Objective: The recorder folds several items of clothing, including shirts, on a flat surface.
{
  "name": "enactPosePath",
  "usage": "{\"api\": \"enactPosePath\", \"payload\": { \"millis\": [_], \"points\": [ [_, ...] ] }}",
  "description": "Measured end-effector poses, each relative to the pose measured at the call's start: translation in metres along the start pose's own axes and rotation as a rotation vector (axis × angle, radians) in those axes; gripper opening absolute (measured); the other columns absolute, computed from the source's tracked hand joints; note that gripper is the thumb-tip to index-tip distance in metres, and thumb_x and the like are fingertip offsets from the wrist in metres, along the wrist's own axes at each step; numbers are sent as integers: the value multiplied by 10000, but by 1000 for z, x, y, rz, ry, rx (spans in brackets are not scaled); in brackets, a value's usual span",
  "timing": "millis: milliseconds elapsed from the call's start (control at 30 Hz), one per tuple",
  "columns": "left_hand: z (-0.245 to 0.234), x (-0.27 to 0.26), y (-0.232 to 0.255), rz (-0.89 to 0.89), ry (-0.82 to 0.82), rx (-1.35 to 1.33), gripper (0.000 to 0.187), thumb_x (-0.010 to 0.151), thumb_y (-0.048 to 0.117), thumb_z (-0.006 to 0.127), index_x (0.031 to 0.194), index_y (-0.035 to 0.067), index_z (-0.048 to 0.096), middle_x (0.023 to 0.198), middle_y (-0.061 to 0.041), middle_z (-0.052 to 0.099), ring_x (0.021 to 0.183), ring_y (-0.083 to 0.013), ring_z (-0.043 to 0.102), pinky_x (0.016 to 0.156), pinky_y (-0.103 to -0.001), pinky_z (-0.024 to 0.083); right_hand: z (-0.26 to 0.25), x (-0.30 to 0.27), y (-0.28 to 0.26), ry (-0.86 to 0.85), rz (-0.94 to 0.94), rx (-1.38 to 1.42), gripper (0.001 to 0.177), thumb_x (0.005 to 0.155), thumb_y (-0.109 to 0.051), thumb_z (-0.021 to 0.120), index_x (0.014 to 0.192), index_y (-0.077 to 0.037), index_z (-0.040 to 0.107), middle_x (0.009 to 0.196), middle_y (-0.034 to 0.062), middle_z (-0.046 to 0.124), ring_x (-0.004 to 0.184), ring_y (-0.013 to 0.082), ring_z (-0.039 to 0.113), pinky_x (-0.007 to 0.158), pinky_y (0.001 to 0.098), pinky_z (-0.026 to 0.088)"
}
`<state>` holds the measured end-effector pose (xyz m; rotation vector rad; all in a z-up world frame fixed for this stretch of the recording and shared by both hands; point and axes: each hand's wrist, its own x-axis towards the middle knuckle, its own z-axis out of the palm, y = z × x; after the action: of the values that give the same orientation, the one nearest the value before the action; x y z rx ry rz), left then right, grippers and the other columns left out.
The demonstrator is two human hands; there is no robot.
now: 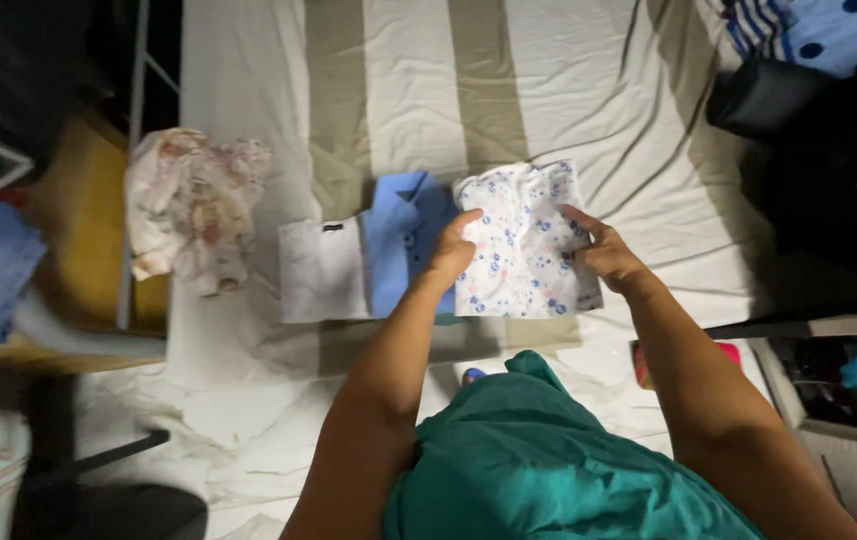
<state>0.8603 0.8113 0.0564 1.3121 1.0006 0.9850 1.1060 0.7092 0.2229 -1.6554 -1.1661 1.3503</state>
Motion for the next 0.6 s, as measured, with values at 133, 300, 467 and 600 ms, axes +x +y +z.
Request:
{"api": "enactPosePath", "payload": {
  "millis": [133, 300, 467, 600],
  "points": [
    [46, 18, -4, 23, -25, 32, 740, 728, -90, 497, 1411, 159, 632, 1324, -167, 703, 1230, -262, 656, 1034, -312, 496, -49, 12, 13, 83, -9, -84, 1008, 608, 152, 477, 1550, -208, 458, 1551, 104, 485, 1338, 273, 538, 1036, 324, 496],
    [49, 26, -15, -179, -93, 507, 855, 780, 85, 700, 1562, 217, 382, 1490, -224, 491, 1442, -429, 319, 1154, -388, 352, -93, 68, 92, 214, -61, -832, 947, 761, 30, 677, 1609, -184, 312, 1591, 262, 224, 1415, 408, 331, 1099, 371, 362],
    [-18, 38, -78, -187, 153, 590, 905, 807, 235, 797, 1574, 158, 323, 1593, -370, 224, 1483, -466, 256, 1189, -400, 316, -44, 113, 101, 35, -233, -851, 804, 818, -77, 734, 1553, -126, 411, 1519, 226, 494, 1398, 355, 488, 1136, 370, 418],
    [-115, 40, -121, -114, 366, 638, 888, 823, 276, 771, 1569, 61, 341, 1581, -340, 295, 1504, -502, 247, 1248, -410, 295, 63, 102, 9, -210, -112, -769, 732, 882, -107, 670, 1567, -186, 422, 1556, 157, 519, 1259, 314, 623, 1016, 374, 526]
  ]
}}
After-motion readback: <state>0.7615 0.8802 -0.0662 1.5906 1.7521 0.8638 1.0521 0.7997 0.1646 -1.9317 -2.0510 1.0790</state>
